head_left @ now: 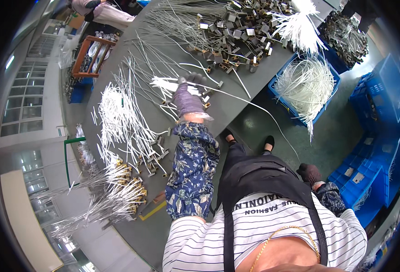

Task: The worker is sorting and arranging large bundles of thin white wires on a manual assembly table.

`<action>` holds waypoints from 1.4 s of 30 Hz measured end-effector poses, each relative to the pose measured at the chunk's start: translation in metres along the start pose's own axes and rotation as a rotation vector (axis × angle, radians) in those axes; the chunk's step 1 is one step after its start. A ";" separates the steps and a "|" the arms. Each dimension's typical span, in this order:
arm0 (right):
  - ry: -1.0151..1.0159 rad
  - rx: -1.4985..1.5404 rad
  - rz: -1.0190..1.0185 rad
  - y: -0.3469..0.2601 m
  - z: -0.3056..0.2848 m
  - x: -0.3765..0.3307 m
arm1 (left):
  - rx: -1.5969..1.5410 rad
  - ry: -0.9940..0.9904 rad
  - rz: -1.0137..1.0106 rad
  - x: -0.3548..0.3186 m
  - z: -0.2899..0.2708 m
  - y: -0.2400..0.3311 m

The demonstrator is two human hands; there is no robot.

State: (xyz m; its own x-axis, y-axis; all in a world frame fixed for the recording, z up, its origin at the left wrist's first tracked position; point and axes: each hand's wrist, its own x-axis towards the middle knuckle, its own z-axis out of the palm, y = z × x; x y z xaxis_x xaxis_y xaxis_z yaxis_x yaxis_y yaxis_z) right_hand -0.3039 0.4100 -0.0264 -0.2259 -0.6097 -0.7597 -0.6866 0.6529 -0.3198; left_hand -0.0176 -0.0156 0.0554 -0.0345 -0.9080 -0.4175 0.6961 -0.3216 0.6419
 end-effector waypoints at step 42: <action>-0.083 0.653 -0.552 -0.218 -0.078 0.078 | 0.771 -0.171 0.350 -0.047 -0.031 -0.030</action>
State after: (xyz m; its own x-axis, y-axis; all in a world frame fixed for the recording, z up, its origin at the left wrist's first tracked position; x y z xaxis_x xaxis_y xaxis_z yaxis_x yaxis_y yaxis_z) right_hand -0.2257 0.1852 0.0276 0.0926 -0.8979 -0.4304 -0.1423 0.4159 -0.8982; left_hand -0.0142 0.0448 0.0355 -0.0594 -0.9969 -0.0513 0.0074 -0.0519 0.9986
